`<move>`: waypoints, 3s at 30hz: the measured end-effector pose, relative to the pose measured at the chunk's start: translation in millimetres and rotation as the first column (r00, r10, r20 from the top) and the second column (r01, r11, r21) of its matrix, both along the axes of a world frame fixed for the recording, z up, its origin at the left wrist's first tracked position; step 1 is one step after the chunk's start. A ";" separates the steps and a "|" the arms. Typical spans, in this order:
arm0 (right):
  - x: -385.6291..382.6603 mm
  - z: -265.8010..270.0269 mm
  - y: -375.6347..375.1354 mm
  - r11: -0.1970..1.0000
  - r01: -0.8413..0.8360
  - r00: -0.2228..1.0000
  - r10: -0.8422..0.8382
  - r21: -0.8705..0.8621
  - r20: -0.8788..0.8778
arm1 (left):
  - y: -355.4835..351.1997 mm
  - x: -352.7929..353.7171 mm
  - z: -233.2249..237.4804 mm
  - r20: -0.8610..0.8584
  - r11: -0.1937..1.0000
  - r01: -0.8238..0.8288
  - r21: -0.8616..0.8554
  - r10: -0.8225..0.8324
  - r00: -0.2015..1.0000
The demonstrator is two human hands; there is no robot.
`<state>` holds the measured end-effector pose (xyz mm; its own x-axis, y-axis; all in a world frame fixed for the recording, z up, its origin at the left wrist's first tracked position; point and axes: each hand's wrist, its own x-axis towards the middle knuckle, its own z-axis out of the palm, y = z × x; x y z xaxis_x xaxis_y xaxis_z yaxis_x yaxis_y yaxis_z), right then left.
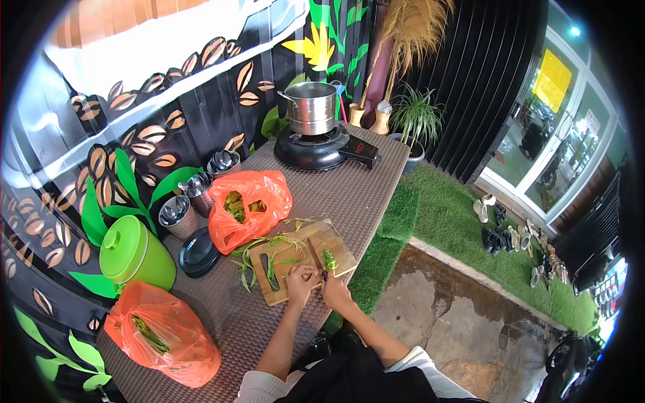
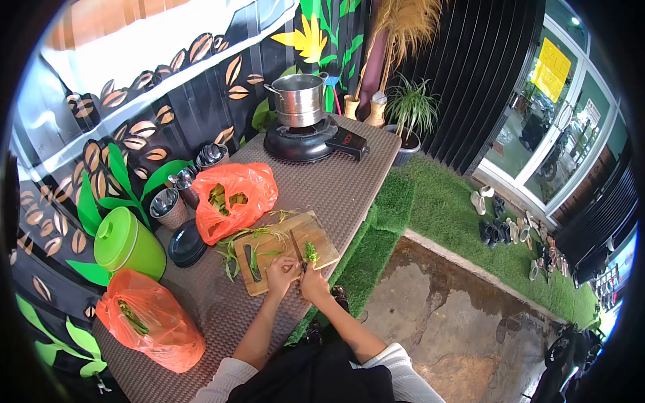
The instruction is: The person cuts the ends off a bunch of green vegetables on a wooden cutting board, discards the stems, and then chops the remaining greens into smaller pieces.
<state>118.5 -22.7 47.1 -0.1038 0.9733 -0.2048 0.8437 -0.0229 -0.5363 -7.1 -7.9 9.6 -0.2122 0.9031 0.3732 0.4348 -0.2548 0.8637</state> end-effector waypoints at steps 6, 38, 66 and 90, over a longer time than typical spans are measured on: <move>-9.0 12.0 -15.4 0.996 0.050 0.998 -0.047 -0.069 0.052 | 14.5 -7.2 -13.9 0.278 0.970 0.109 -0.219 -0.045 0.960; -8.2 -6.1 2.5 0.999 0.035 0.999 -0.035 0.004 -0.036 | -13.2 -3.4 -2.0 -0.044 0.996 -0.071 -0.061 0.068 0.997; 4.4 -5.9 -15.3 0.987 0.050 0.968 -0.011 0.152 -0.250 | 20.8 -78.5 -2.8 -0.445 0.970 -0.204 -0.129 0.128 0.886; 1.1 -13.7 -29.7 0.993 0.075 0.946 -0.041 0.093 -0.321 | 22.8 -42.1 24.0 -0.376 0.953 0.278 -0.121 -0.303 0.876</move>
<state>119.6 -52.5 33.4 -0.0902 0.9935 -0.0695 0.6274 0.0025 -0.7787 -49.2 14.8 33.6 0.2127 0.9254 0.3137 0.6510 -0.3736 0.6608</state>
